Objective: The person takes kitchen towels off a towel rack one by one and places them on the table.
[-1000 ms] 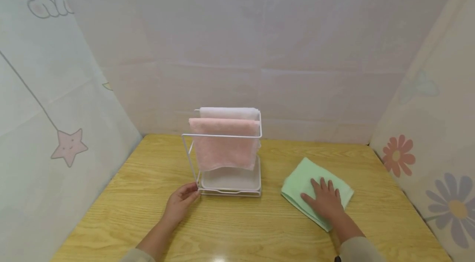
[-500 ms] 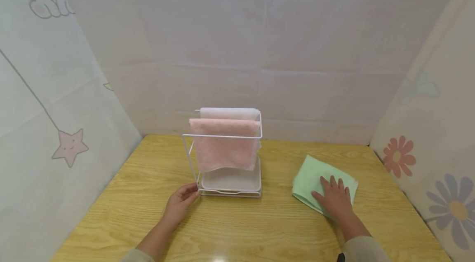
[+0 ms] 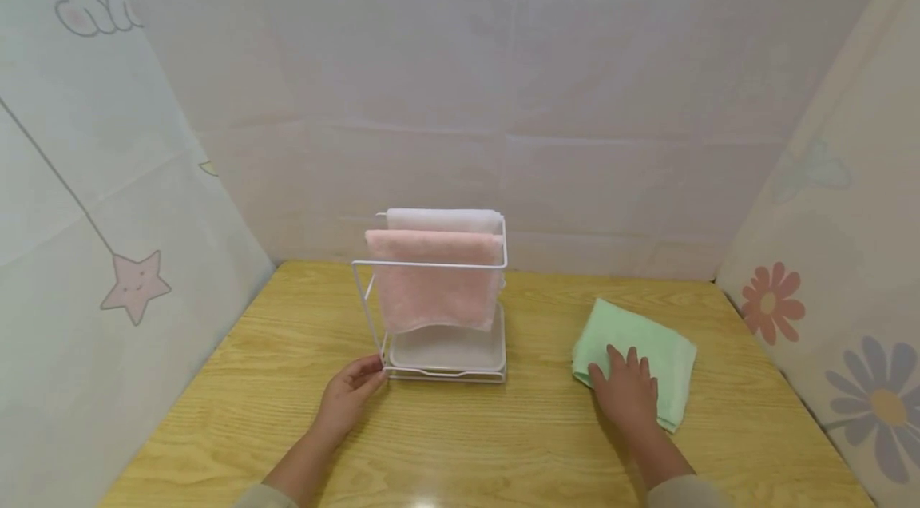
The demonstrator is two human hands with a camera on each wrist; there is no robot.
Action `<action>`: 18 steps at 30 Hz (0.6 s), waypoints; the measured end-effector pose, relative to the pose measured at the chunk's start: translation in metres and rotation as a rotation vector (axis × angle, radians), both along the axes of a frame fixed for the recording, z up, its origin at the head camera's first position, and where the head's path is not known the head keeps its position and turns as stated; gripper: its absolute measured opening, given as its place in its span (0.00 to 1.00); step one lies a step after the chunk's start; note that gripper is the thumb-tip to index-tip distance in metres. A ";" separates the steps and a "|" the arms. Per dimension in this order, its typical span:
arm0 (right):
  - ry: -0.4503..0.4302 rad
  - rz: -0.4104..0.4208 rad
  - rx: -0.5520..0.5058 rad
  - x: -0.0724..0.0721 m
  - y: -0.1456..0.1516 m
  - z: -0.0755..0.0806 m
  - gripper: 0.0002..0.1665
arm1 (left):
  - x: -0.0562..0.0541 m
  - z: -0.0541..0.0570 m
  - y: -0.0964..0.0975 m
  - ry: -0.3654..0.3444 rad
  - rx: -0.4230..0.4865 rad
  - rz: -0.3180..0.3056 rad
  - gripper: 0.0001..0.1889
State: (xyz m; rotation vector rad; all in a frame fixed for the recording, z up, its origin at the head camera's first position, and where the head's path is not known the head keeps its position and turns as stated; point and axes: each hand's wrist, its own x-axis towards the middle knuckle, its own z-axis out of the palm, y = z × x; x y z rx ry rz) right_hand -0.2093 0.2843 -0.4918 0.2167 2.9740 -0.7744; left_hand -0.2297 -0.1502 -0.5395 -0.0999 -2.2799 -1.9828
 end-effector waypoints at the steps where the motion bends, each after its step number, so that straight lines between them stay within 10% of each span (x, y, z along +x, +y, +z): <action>1: -0.006 0.001 -0.003 0.001 -0.007 0.000 0.45 | 0.000 0.000 0.000 -0.003 0.000 0.001 0.17; 18: -0.108 -0.026 -0.068 0.007 -0.055 -0.011 0.52 | 0.000 0.001 0.001 -0.053 0.011 -0.001 0.18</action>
